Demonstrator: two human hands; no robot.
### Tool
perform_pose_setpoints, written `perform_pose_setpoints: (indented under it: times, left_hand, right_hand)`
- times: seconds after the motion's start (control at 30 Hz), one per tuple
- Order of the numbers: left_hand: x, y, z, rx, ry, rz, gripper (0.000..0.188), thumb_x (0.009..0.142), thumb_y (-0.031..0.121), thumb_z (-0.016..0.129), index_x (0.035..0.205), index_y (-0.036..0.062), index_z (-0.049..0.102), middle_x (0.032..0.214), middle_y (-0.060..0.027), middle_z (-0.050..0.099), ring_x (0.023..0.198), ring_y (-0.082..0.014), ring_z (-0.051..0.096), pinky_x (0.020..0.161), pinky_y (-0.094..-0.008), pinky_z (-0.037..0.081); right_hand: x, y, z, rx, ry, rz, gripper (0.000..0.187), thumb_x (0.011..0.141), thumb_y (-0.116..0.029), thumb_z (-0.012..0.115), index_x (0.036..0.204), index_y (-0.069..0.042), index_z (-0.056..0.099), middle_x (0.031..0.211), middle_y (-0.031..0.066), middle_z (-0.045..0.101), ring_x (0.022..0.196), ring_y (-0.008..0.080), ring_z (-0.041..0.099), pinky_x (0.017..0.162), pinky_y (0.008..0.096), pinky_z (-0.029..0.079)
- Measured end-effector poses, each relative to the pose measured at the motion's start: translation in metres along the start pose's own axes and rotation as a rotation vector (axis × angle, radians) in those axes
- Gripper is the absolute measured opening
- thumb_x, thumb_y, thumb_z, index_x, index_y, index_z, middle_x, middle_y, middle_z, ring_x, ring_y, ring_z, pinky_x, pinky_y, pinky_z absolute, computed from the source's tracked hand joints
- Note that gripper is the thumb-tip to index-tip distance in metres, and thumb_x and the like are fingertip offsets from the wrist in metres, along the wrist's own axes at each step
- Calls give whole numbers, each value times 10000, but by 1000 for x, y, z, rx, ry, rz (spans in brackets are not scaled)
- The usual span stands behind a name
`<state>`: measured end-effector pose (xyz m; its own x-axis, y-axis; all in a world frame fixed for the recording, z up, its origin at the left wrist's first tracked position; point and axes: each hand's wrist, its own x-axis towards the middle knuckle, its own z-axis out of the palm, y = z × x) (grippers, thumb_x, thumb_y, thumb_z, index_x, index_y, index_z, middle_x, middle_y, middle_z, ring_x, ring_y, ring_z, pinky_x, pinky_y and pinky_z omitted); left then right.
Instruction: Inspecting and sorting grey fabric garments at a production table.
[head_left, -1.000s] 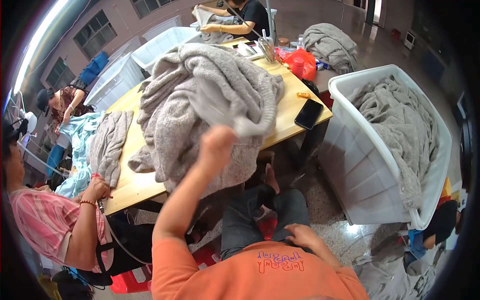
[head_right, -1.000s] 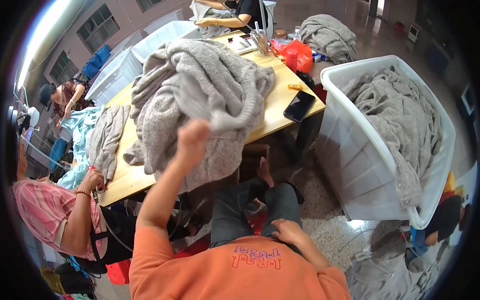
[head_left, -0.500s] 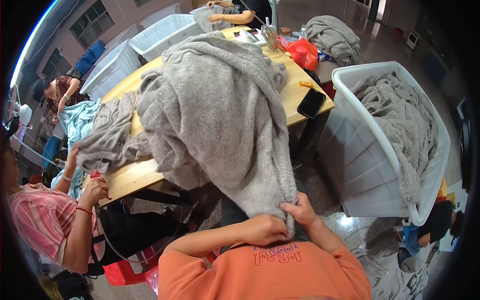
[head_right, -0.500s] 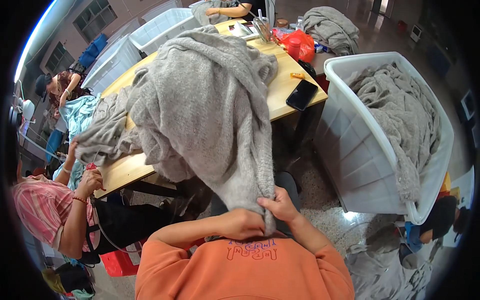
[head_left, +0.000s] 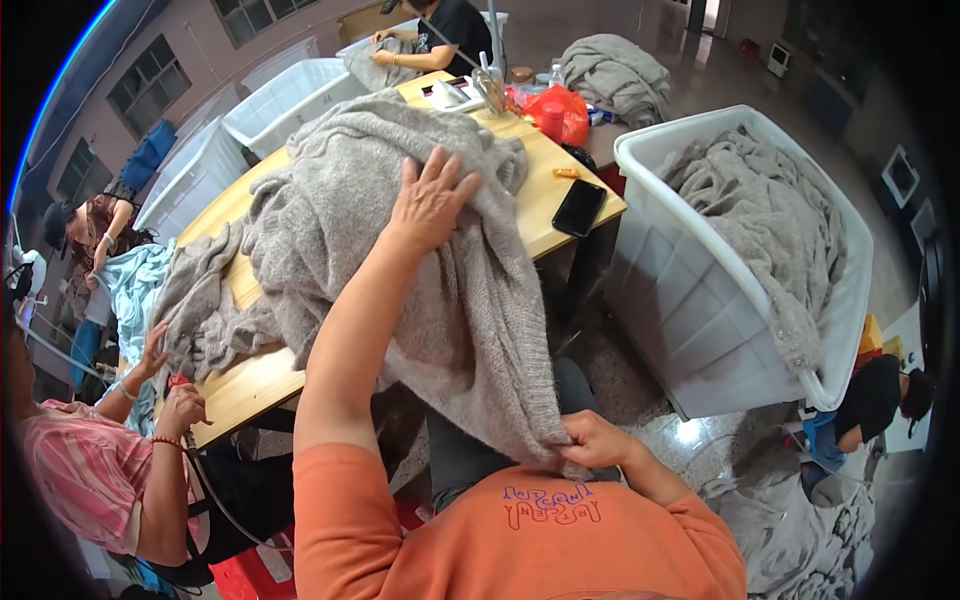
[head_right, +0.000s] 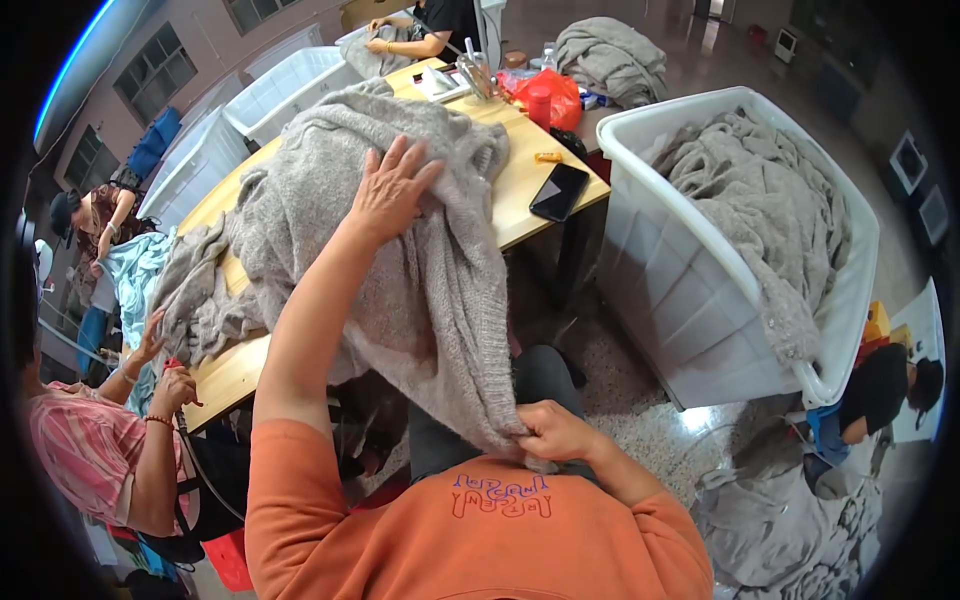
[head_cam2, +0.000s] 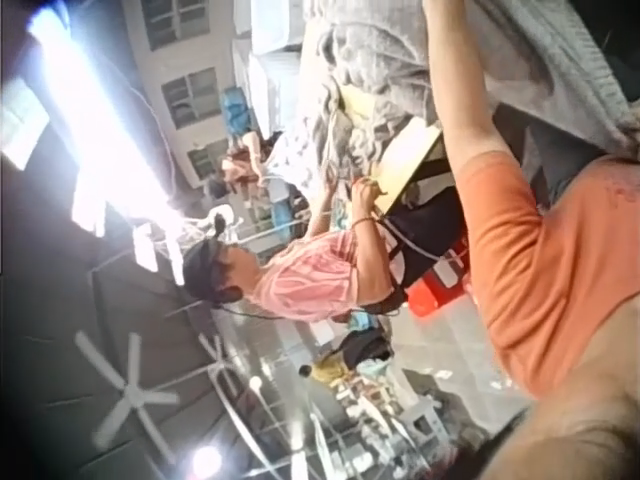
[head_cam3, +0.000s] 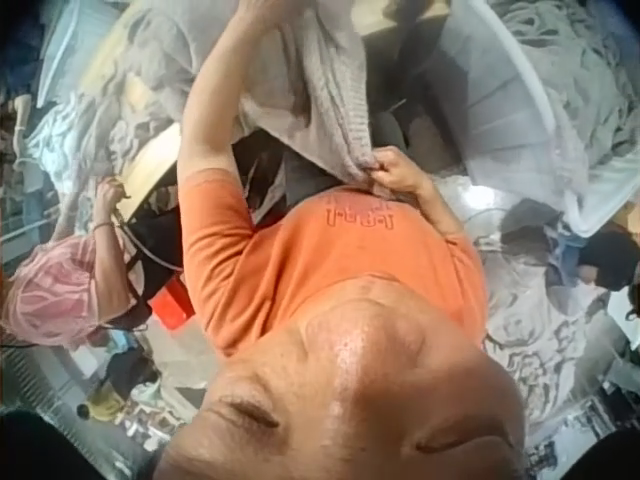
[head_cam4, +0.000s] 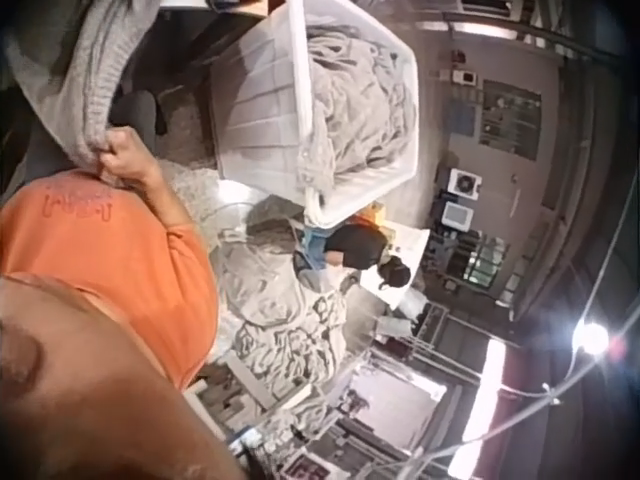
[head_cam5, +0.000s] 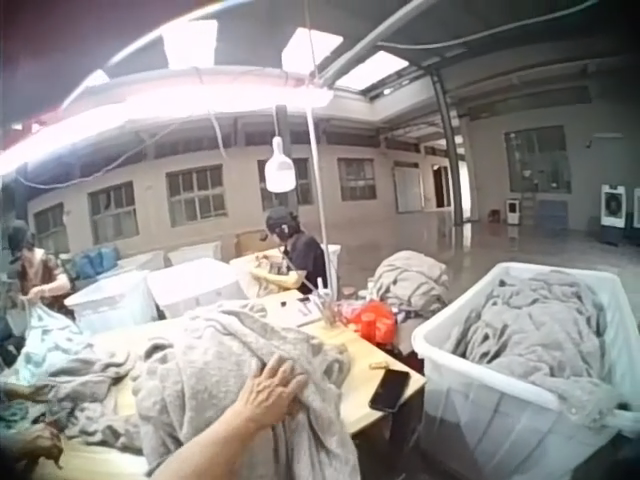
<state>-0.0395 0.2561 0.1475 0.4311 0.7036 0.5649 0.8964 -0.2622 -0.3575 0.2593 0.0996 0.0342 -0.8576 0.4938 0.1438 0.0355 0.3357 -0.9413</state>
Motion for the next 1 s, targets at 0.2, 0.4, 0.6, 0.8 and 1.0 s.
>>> perform_pose_setpoints:
  times: [0.2,0.4,0.6,0.8,1.0]
  left_hand:
    - [-8,-5,5,-124,-53,-299,171,714,52,475,872,93,526,774,-125,576,774,-311,557,650,-414,434]
    - [-70,26,-167,-616,493,-539,196,699,14,474,865,-36,564,671,-124,574,568,-187,554,532,-274,433]
    - [-229,123,-178,-1070,-513,-574,80,664,65,577,708,-2,575,588,-105,566,533,-220,559,516,-300,434]
    - [-303,202,-104,-798,-1048,-681,54,687,95,573,678,42,576,655,-195,572,604,-364,558,524,-424,436]
    - [-299,197,-87,-704,-1021,-405,85,690,100,567,665,29,527,696,-172,579,650,-359,566,555,-439,441]
  right_hand:
    - [-48,32,-21,-298,612,391,282,630,14,451,884,-2,573,776,119,596,717,210,579,662,294,455]
    - [-87,25,-78,-518,1571,-25,212,764,-61,456,951,-3,536,914,71,540,799,174,529,747,280,431]
    - [-99,13,-85,-163,1709,-161,214,811,-127,511,988,-8,531,947,92,563,851,178,550,741,302,464]
    - [-89,64,-43,395,1467,139,221,841,-115,438,993,-1,551,885,57,573,799,143,553,756,274,448]
    - [-96,65,-39,579,1298,97,253,831,-138,451,1018,16,524,890,114,586,834,196,581,772,315,485]
